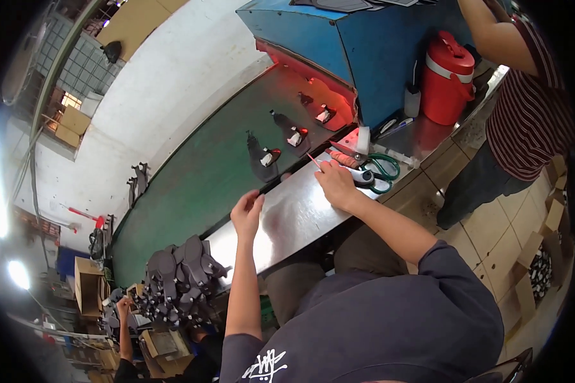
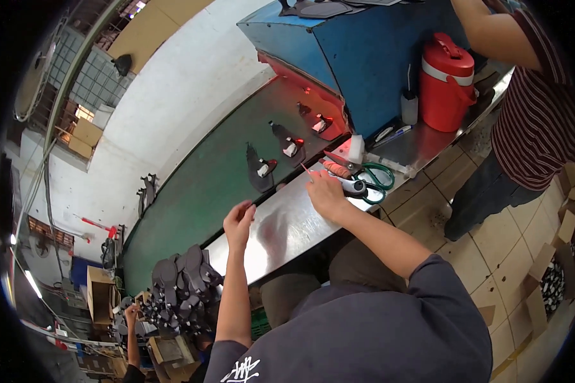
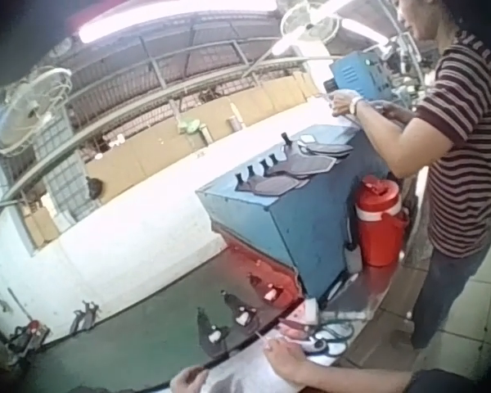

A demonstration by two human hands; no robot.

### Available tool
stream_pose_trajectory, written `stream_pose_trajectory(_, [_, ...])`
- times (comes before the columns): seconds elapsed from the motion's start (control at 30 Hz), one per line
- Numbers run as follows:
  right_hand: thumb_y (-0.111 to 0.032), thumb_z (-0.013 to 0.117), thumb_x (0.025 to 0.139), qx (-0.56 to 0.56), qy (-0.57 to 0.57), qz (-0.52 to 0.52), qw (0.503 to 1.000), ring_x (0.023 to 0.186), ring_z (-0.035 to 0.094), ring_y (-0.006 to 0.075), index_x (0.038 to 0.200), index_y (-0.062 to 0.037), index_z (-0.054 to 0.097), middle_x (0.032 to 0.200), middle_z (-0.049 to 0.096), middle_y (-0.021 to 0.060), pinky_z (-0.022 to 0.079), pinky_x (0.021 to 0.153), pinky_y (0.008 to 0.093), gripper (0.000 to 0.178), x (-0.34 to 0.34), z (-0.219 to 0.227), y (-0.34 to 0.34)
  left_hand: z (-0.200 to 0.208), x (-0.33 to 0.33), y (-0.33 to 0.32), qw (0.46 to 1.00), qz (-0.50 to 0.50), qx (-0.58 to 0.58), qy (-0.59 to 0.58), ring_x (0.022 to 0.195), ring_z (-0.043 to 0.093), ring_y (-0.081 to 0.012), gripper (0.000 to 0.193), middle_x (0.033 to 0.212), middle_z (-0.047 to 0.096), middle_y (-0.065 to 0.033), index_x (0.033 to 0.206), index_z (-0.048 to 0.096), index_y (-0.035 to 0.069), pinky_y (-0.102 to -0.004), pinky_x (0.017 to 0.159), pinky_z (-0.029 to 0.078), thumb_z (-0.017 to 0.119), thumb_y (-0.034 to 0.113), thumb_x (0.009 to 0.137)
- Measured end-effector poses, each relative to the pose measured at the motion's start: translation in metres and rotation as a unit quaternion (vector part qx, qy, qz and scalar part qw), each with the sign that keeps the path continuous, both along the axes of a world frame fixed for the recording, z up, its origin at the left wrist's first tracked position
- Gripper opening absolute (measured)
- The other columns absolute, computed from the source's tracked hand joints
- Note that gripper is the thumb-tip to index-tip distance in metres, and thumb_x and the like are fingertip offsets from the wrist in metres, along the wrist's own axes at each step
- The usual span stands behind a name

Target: Assembling shoe soles and components at a workbench in a factory.

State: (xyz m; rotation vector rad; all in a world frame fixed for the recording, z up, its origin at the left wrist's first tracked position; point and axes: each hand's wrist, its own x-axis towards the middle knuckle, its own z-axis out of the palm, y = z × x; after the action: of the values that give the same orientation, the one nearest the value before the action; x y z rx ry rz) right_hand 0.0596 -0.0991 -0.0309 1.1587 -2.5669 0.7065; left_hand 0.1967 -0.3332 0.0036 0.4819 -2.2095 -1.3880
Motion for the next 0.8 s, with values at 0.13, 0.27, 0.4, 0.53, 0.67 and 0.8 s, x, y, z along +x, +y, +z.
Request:
stream_pose_trajectory(0.13, [-0.01,0.06,0.082,-0.058,0.007,-0.029,0.998,0.095,0.055,0.0309,0.096,-0.0073,0.066,0.097,0.057,0.0126,0.05,0.074,0.041,0.016,0.009,0.008,-0.004,0.0,-0.064,-0.036,0.999,0.01,-0.045,-0.003,0.081,0.06,-0.0116,0.04,0.094,0.065,-0.0046,0.115,0.063,-0.001,-0.0248,0.073,0.048,0.074,0.016,0.08])
stream_pose_trajectory(0.27, [-0.005,0.063,0.081,-0.244,-0.031,0.059,0.968,0.08,0.06,0.027,0.102,-0.0062,0.067,0.087,0.06,0.0106,0.049,0.069,0.0382,0.021,0.031,0.023,-0.019,-0.009,-0.105,-0.055,0.969,0.031,-0.235,-0.073,0.121,0.053,-0.0311,0.061,0.131,0.054,-0.0173,0.135,0.047,0.002,-0.0364,0.1,0.041,0.069,0.025,0.082])
stream_pose_trajectory(0.4, [-0.002,0.06,0.084,-0.327,-0.212,0.116,0.914,0.07,0.061,0.0251,0.1,-0.0047,0.068,0.079,0.062,0.0109,0.048,0.064,0.0339,0.019,0.051,0.006,-0.043,-0.027,-0.134,-0.066,0.961,-0.019,-0.205,-0.184,0.143,0.02,-0.0348,0.073,0.148,0.036,-0.0168,0.147,0.029,0.007,-0.0382,0.113,0.022,0.064,0.03,0.086])
stream_pose_trajectory(0.53, [-0.005,0.06,0.086,-0.319,-0.245,0.095,0.911,0.071,0.064,0.0301,0.099,-0.0048,0.067,0.08,0.064,0.0128,0.05,0.062,0.0351,0.015,0.05,0.001,-0.046,-0.035,-0.15,-0.069,0.962,-0.039,-0.191,-0.193,0.143,0.02,-0.0343,0.07,0.149,0.036,-0.0146,0.146,0.033,0.011,-0.0385,0.113,0.023,0.064,0.032,0.087])
stream_pose_trajectory(0.67, [-0.004,0.06,0.086,-0.297,-0.253,0.102,0.915,0.071,0.064,0.0292,0.098,-0.0046,0.067,0.08,0.064,0.0125,0.05,0.062,0.0349,0.014,0.048,0.003,-0.05,-0.039,-0.158,-0.076,0.96,-0.035,-0.239,-0.142,0.137,0.031,-0.0339,0.048,0.141,0.046,-0.0127,0.124,0.057,0.011,-0.0489,0.111,0.021,0.068,0.035,0.084])
stream_pose_trajectory(0.8, [0.0,0.06,0.084,-0.322,-0.264,0.1,0.904,0.063,0.06,0.0224,0.099,-0.0037,0.068,0.076,0.062,0.0112,0.046,0.057,0.0306,0.018,0.045,0.002,-0.053,-0.031,-0.159,-0.094,0.965,0.036,-0.252,0.064,0.116,0.054,-0.0317,0.03,0.119,0.064,-0.0107,0.089,0.069,0.006,-0.0502,0.103,0.033,0.078,0.03,0.073])
